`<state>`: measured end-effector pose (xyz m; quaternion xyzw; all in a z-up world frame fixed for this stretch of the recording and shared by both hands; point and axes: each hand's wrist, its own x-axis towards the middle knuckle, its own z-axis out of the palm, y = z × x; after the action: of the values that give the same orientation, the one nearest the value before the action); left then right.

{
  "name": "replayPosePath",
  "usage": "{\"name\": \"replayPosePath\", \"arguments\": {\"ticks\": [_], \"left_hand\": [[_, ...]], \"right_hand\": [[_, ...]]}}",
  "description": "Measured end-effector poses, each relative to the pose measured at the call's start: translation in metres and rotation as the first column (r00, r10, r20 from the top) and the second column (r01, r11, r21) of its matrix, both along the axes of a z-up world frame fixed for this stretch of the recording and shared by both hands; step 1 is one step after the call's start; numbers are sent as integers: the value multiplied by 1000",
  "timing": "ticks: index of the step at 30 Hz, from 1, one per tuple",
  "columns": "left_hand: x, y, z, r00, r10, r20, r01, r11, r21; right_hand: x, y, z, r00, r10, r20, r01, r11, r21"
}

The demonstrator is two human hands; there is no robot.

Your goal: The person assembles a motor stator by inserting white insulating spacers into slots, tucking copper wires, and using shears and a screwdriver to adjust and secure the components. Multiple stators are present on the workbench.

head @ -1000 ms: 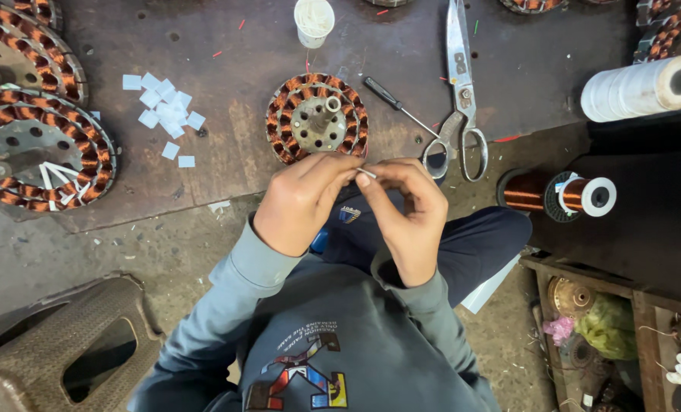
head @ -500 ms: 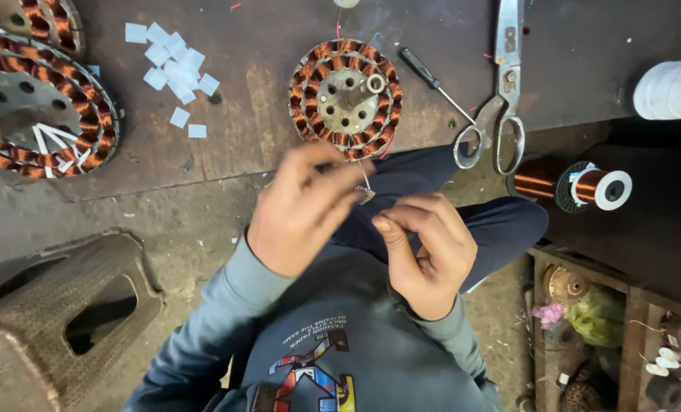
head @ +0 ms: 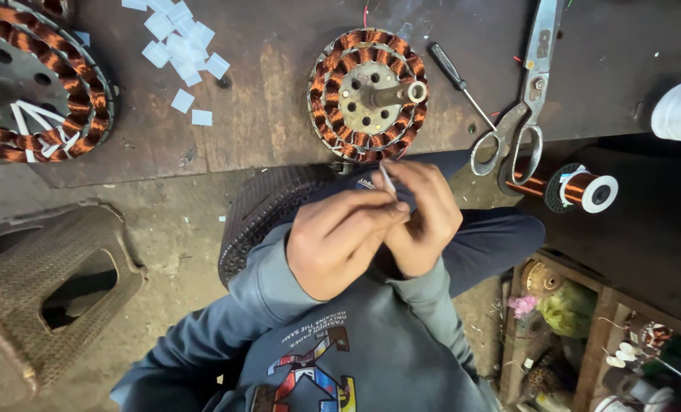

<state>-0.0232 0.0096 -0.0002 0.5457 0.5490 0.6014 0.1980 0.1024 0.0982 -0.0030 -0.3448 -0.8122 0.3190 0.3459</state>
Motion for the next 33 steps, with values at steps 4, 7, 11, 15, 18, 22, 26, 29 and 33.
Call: {"name": "replayPosePath", "arguments": {"ticks": [4,7,11,15,18,22,26,29,33], "left_hand": [[-3,2,-2,999,-39,18,38,999,14],[-6,2,-2,999,-38,-12,38,999,25],[-10,3,-4,993,-104,48,102,993,53],[-9,6,-8,989,-130,65,126,990,61],[-10,5,-11,988,-144,60,139,988,69],[-15,5,-14,985,-163,53,159,984,75],[-21,2,-19,977,-206,49,203,977,59],[-22,-2,-23,973,-226,52,224,973,50],[-17,2,-24,967,-251,54,247,967,66]], "right_hand": [[-18,8,-12,993,-92,75,79,984,157],[-24,16,-8,979,-75,190,24,966,258],[-21,13,3,989,-91,114,86,995,49],[-18,10,1,984,-91,153,77,993,93],[-19,13,-3,980,-67,188,40,989,140],[-22,20,-4,978,-30,205,1,990,142],[-17,17,1,985,-27,173,33,999,-36],[-17,10,1,982,-61,180,58,998,26],[-18,8,-3,974,-74,214,56,995,87]]}}
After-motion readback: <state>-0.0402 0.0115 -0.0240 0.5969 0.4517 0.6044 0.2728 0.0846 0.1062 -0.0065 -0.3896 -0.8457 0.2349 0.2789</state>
